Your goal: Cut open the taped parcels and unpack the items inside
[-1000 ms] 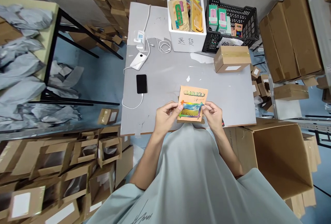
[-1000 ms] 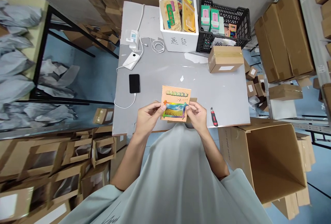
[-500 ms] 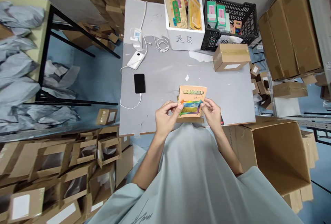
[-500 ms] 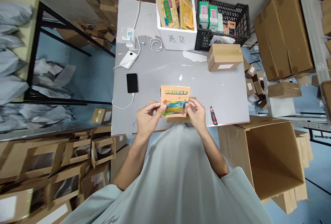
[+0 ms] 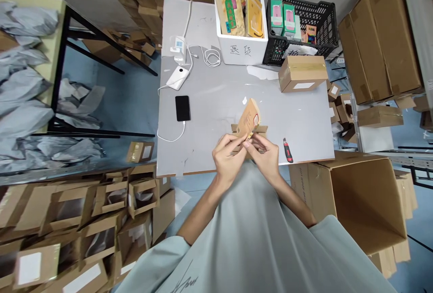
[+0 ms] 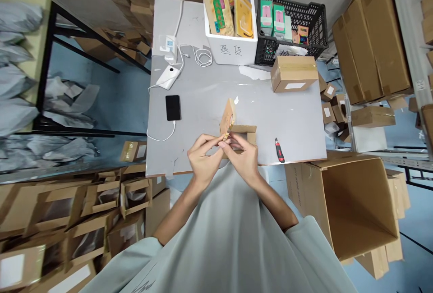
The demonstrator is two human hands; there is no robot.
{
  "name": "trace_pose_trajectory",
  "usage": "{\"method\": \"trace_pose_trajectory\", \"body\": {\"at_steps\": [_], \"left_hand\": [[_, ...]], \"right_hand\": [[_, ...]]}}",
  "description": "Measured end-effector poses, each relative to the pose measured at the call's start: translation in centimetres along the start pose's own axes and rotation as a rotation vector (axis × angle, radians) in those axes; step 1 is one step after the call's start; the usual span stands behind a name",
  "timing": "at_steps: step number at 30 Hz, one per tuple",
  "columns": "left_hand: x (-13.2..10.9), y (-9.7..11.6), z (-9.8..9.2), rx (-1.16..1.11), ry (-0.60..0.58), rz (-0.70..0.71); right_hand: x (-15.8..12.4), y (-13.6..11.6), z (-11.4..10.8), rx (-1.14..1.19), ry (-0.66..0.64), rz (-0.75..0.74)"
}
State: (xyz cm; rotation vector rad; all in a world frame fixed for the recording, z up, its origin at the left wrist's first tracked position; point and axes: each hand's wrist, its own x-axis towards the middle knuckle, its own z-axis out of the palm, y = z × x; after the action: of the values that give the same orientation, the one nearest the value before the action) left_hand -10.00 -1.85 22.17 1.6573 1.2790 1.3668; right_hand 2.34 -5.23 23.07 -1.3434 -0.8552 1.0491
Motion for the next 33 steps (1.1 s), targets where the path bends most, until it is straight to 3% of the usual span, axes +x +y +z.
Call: {"method": "trace_pose_trajectory", "body": {"at_steps": [3, 8, 12, 18, 22, 27, 30, 33], "left_hand": [[-0.3, 0.3, 0.2, 0.056, -0.042, 0.029], [0.3, 0.2, -0.9, -0.028, -0.245, 0.013], [1.6, -0.9, -2.5, -0.037, -0.139, -0.131], [2.4, -1.7, -3.3, -0.361, -0.397, -0.385], [1.6, -1.3, -2.9, -0.389, -0.322, -0.417], [0.8, -1.5, -2.3, -0.243, -0.097, -0.322], [0.3, -1.0, -1.7, -0.171, -0.013, -0.24], [-0.6, -0.2, -1.0, -0.106, -0.029, -0.149]], "right_hand": [[0.3, 0.1, -0.2, -0.041, 0.053, 0.001], [1.4, 0.8, -2.3, -0.091, 0.083, -0.017], [1.8, 0.7, -4.4, -0.069, 0.027, -0.045], [1.5, 0.6, -5.4, -0.076, -0.025, -0.017], [1.5, 1.1, -4.9, -0.085, -0.035, -0.01], [0.5, 0.4, -4.3, -0.252, 0.179, -0.17], [-0.8, -0.1, -3.2, -0.239, 0.078, -0.167], [-1.8, -0.1, -1.6, -0.148, -0.018, -0.092]]}}
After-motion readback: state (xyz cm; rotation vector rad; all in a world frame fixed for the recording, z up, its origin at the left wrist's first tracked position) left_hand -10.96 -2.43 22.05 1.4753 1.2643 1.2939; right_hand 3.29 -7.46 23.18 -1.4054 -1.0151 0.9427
